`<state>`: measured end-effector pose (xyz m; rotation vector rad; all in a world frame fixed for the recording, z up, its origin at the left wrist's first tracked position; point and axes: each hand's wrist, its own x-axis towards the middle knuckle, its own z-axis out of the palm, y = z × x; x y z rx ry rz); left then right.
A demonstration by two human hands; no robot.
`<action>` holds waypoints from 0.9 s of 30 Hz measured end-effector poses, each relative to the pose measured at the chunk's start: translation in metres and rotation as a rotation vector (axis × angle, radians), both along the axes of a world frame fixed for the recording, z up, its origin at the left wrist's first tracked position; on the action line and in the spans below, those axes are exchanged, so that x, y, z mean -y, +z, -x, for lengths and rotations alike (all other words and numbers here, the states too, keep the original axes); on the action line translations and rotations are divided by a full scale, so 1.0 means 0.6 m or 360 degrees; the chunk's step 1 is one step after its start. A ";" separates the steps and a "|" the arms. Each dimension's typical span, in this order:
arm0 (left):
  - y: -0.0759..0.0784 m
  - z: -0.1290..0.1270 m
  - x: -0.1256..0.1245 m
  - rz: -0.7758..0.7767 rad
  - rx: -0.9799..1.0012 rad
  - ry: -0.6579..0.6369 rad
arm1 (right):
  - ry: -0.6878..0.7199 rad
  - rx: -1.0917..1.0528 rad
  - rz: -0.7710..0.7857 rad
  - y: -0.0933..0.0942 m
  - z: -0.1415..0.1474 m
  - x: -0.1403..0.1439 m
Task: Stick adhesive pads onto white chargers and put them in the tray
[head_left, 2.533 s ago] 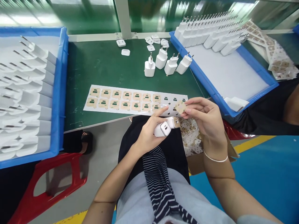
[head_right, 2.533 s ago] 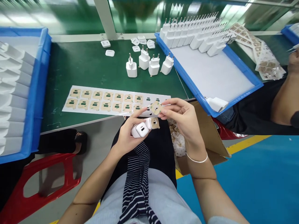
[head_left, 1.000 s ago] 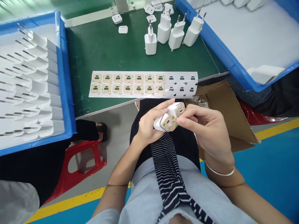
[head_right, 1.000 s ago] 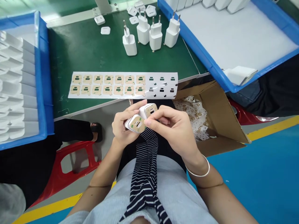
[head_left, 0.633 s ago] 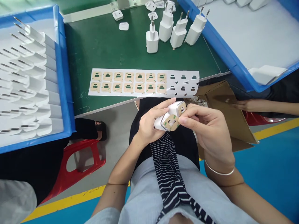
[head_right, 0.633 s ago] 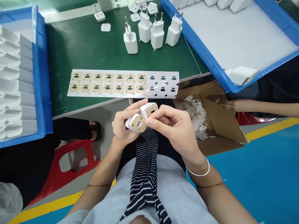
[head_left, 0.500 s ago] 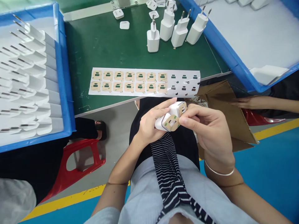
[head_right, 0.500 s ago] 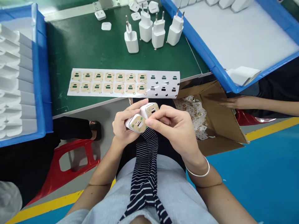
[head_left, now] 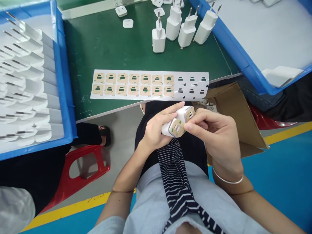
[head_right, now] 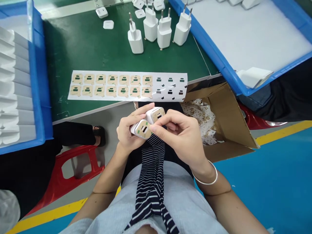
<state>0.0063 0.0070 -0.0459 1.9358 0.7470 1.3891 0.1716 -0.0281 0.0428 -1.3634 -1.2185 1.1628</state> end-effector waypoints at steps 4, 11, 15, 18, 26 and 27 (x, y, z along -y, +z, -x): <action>0.000 0.000 -0.001 -0.0021 0.0030 -0.0021 | -0.0007 0.0033 0.0004 0.001 0.001 0.001; 0.005 0.000 -0.003 -0.0046 0.0072 -0.0054 | -0.0003 0.0082 0.0021 0.004 0.003 0.003; 0.003 -0.001 -0.009 -0.0129 0.0139 -0.0110 | 0.0004 0.0125 0.0004 0.006 0.003 0.003; -0.001 -0.004 -0.011 -0.0188 0.0221 -0.0127 | 0.0020 0.0190 -0.0026 0.008 0.003 0.002; -0.006 -0.005 -0.007 -0.0168 0.0170 -0.0104 | 0.0001 0.0715 -0.0268 0.014 0.011 0.004; -0.008 -0.005 -0.007 -0.0166 0.0149 -0.0083 | -0.0006 0.0824 -0.0313 0.015 0.012 0.007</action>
